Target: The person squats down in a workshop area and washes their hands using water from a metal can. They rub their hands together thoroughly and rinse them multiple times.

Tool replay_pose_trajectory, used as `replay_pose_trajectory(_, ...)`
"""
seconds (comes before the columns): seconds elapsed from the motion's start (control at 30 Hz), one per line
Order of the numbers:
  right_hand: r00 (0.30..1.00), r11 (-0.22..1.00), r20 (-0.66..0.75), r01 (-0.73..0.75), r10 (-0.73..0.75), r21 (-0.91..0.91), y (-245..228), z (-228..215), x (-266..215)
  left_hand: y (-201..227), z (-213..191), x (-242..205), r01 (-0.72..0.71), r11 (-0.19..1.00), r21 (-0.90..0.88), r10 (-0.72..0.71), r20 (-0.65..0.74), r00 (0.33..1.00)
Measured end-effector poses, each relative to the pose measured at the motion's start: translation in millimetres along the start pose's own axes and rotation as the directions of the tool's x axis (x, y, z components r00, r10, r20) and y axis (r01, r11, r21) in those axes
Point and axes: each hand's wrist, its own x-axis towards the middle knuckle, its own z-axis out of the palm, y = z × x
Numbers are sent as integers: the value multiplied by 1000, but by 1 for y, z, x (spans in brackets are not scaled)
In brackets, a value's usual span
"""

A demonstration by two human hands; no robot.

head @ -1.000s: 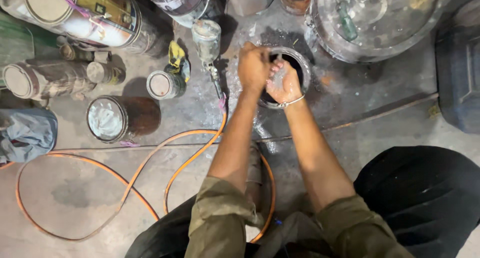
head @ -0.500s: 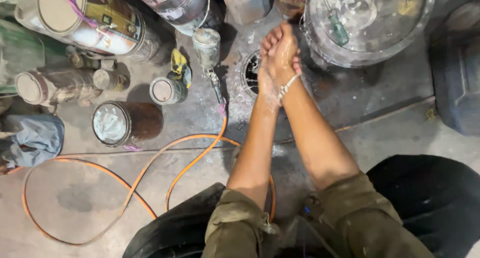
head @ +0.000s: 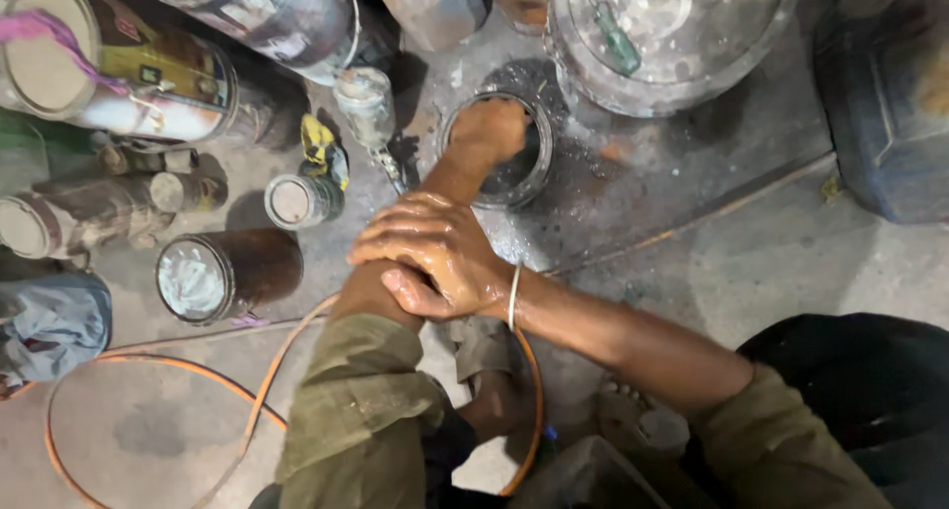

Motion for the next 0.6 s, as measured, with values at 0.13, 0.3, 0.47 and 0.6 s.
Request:
replay_pose_trajectory(0.13, 987, 975, -28, 155, -161, -162, 57, -7, 0, 12, -12, -20, -177, 957, 230, 181, 5, 984)
replay_pose_trajectory(0.3, 924, 924, 54, -381, 379, 27, 161, -49, -12, 10, -31, -52, -190, 953, 235, 183, 50, 982)
replay_pose_trajectory(0.47, 546, -7, 307, -483, 780, 876, 191, -56, -23, 12, -33, -62, -214, 974, -74, 193, -230, 954)
replay_pose_trajectory(0.6, 691, 83, -73, 19, 719, 996, 173, -18, -33, 18, -9, -61, -355, 850, -390, 50, -610, 790)
